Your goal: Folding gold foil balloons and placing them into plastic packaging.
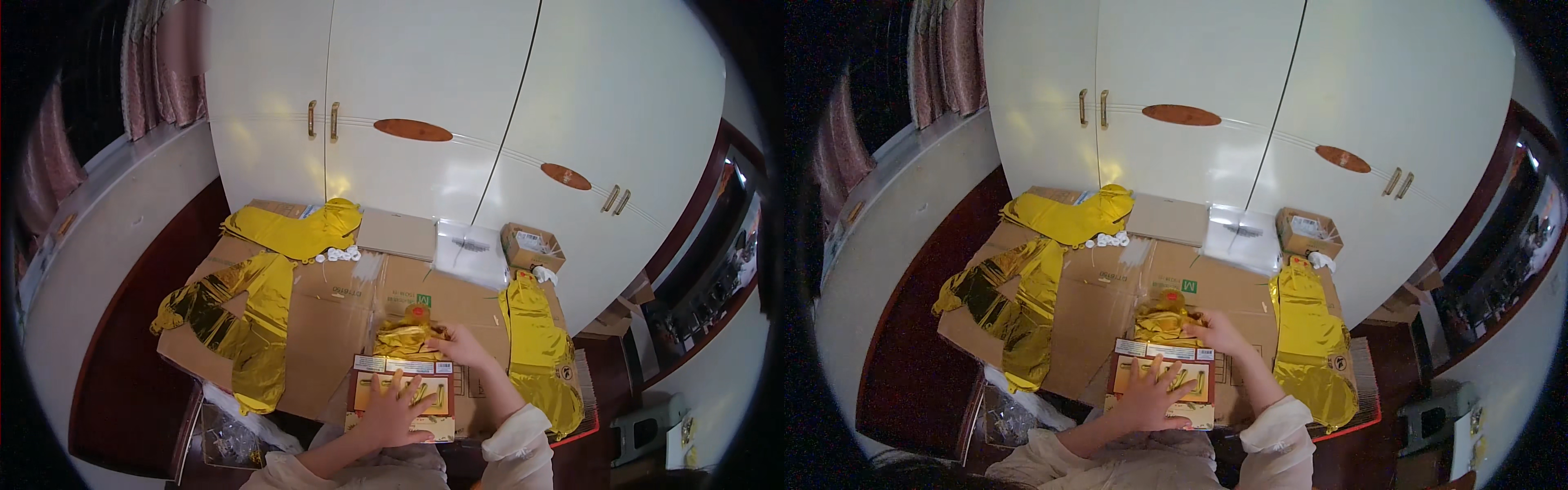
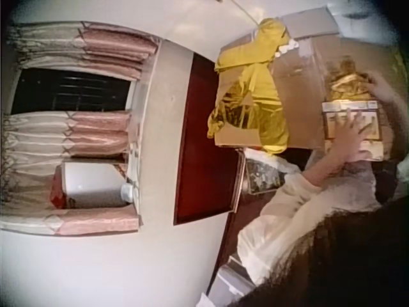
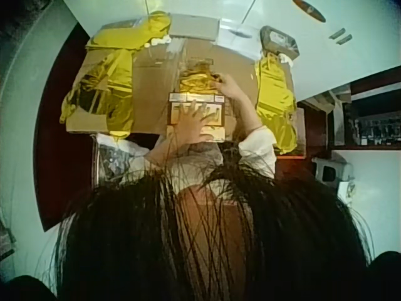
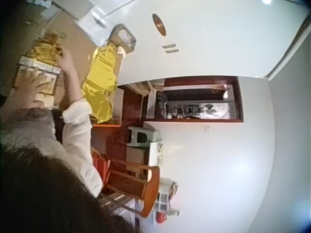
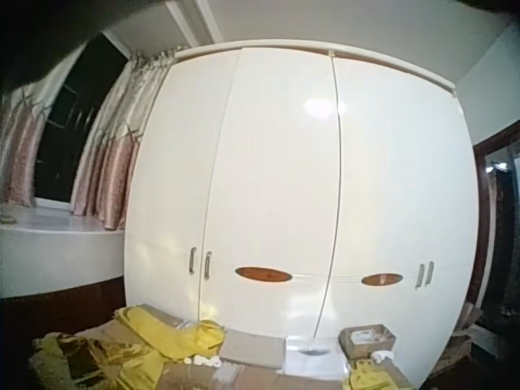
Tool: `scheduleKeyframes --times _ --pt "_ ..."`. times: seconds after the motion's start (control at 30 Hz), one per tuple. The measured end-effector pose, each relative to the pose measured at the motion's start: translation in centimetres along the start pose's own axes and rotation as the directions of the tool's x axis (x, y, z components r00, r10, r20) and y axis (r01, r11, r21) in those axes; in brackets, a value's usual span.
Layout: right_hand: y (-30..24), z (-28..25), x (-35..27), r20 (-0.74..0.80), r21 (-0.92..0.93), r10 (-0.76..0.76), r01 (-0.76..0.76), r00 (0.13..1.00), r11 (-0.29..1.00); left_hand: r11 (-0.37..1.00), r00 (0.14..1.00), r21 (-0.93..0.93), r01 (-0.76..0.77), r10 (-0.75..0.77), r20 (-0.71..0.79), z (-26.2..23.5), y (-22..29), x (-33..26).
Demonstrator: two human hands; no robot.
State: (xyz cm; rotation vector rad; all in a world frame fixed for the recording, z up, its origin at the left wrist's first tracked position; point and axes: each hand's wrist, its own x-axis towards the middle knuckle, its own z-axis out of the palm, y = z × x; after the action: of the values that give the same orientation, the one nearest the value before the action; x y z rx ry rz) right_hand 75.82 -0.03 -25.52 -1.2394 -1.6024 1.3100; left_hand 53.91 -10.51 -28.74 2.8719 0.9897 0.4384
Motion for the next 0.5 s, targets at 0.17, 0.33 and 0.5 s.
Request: scheduleKeyframes --times 0.17,0.33,0.5 --pt "0.2 1.1 -4.7 0.192 -0.460 -0.277 0.335 0.942 0.822 0.999 0.997 -0.052 -0.004 0.000 -0.073 1.1 0.0 0.0" --pt "4.2 3.1 -7.0 0.285 -0.512 -0.370 0.467 0.884 0.721 0.982 1.000 -0.191 -0.003 0.003 -0.001 2.6 -0.6 -0.1" --pt "3.7 3.9 -7.5 0.238 -0.499 -0.405 0.468 0.883 0.729 0.985 0.999 -0.172 0.024 -0.030 -0.028 2.6 -0.5 -0.2"
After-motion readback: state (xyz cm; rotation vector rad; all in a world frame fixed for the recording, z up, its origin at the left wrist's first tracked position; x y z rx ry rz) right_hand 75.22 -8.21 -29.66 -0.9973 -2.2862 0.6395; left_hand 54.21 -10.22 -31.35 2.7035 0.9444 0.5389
